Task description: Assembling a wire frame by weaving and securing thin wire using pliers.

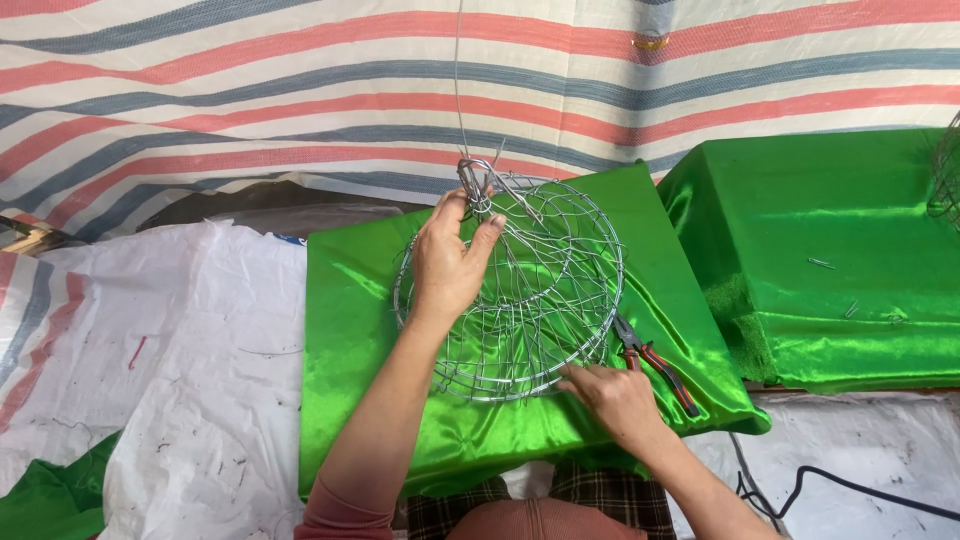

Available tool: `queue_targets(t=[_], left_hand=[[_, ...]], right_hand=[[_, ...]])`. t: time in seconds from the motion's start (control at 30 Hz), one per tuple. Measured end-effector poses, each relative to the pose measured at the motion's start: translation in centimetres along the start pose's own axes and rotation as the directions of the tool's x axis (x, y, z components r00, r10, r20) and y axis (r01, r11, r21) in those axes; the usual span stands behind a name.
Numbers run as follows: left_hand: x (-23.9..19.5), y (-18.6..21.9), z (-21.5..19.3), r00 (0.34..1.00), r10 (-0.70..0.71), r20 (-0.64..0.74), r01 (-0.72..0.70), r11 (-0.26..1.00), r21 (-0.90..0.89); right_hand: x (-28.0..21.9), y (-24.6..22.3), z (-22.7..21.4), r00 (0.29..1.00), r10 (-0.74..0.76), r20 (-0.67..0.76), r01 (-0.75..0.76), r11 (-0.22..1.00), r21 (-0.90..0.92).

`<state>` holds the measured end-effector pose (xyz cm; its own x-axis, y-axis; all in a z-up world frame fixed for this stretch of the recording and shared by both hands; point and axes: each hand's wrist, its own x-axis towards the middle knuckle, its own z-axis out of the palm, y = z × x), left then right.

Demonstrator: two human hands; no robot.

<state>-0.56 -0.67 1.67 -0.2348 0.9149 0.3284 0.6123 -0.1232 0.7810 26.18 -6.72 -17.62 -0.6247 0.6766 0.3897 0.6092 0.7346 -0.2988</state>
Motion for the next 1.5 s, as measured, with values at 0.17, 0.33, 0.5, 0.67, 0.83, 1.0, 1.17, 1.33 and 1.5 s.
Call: queue_targets(t=[0.17, 0.33, 0.5, 0.67, 0.83, 1.0, 1.17, 1.33, 1.5], left_hand=[[0.2, -1.7, 0.8, 0.999, -0.026, -0.033, 0.027, 0.999, 0.035], [0.2, -1.3, 1.2, 0.999, 0.033, -0.025, -0.033, 0.999, 0.013], [0.2, -1.7, 1.5, 0.999, -0.016, -0.040, 0.016, 1.000, -0.019], [-2.5, -1.0, 1.1, 0.971, 0.152, -0.184, -0.153, 0.988, 0.007], [-4.4, -3.3, 3.0, 0.971, 0.202, -0.128, -0.174, 0.963, 0.205], [-4.2, -4.0, 2.9, 0.955, 0.259, -0.147, -0.227, 0.952, 0.204], [-4.8, -3.7, 2.6, 0.944, 0.279, -0.175, -0.245, 0.950, 0.191], [-8.1, 0.3, 1.3, 0.895, 0.343, -0.285, -0.308, 0.938, 0.162], [-14.7, 3.7, 0.1, 0.836, 0.439, 0.328, -0.405, 0.899, -0.168]], right_hand=[[-1.4, -1.7, -1.4, 0.998, 0.048, -0.044, -0.043, 0.994, 0.105], [-3.8, -1.8, -1.9, 0.945, 0.299, 0.132, -0.324, 0.906, 0.272], [-5.7, -1.0, -1.8, 0.843, 0.387, 0.374, -0.503, 0.813, 0.292], [-6.9, -1.5, -1.8, 0.756, 0.439, 0.486, -0.639, 0.655, 0.403], [-5.5, -4.2, -4.0, 0.936, 0.352, -0.020, -0.304, 0.834, 0.460], [-6.4, -4.4, -3.3, 0.950, 0.312, 0.025, -0.243, 0.685, 0.687], [-9.7, -4.0, -0.2, 0.953, 0.301, -0.020, -0.228, 0.762, 0.606], [-12.7, -4.4, 1.4, 0.900, 0.433, -0.052, -0.267, 0.642, 0.719], [-10.6, -4.6, 0.0, 0.902, 0.430, -0.034, -0.288, 0.658, 0.696]])
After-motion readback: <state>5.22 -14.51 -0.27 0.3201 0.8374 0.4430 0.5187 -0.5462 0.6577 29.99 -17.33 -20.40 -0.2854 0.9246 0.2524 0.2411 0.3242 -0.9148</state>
